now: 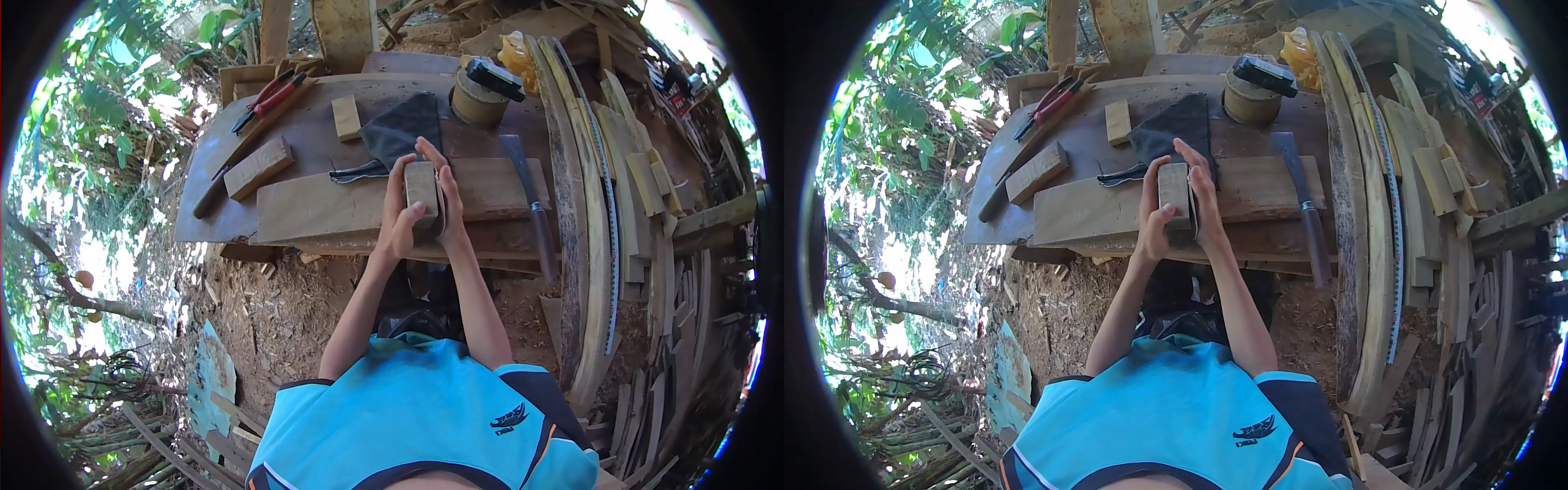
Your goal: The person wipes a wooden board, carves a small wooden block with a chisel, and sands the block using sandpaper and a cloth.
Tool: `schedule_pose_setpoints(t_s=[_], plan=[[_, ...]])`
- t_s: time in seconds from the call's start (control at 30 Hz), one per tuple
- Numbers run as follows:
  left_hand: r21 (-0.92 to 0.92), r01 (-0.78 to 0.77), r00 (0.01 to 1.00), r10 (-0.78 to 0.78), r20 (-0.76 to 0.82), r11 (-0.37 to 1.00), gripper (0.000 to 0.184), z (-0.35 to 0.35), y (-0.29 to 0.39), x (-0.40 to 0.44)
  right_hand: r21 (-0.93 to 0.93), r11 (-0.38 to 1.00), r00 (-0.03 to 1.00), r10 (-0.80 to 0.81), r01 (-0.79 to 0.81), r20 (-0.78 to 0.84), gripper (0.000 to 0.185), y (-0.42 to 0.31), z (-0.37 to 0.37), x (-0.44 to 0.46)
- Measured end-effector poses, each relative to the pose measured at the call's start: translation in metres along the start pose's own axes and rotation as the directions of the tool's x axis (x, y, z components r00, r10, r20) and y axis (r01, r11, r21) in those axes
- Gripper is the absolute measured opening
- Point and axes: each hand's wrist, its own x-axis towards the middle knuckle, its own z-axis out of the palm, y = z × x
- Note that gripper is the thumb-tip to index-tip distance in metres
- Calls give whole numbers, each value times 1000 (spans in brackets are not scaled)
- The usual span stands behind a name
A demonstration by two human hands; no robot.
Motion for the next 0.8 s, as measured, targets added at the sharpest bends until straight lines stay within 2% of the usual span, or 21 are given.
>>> schedule_pose_setpoints(t_s=[0.07,0.17,0.27,0.37,0.4,0.5,0.53,0.57,0.63,0.67,0.73,0.77,0.8], plan=[[-42,11,999,-12,-30,999,68,5,2,3,-43,999,999,-28,29,25,68,-2,2,0],[27,-7,997,9,-73,1000,63,4,-9,8,-70,997,999,-32,31,-17,69,-7,6,5],[66,-113,979,123,-161,991,52,12,-5,12,-243,962,991,-131,120,-27,69,-40,19,22],[176,-166,978,185,-100,970,49,10,-12,14,-602,770,977,-185,210,104,69,-67,31,37],[100,-116,955,139,-262,988,52,21,-7,13,-764,624,986,-124,165,112,68,-64,33,34],[73,-193,961,204,-187,978,55,10,-8,14,-628,755,982,-123,188,146,69,-30,3,16],[140,-149,980,165,-111,979,65,4,-11,11,-487,873,999,23,-1,38,70,1,-10,3],[140,-199,968,217,-126,970,63,6,-7,19,-523,850,998,-45,64,49,71,-15,-2,12],[138,-249,951,269,-152,959,59,11,-5,16,-590,795,989,-139,140,48,73,-46,19,11],[191,-316,936,339,-99,929,61,8,-19,17,-660,714,970,-219,234,108,63,-57,27,16],[119,-93,988,106,-111,988,60,13,-31,5,-830,525,982,-116,188,149,66,-63,33,14],[100,-98,985,111,-132,990,59,11,-30,7,-891,415,983,-79,186,168,68,-64,37,18],[81,-103,981,115,-154,991,57,9,-29,9,-891,404,978,-111,204,174,71,-58,29,17]])
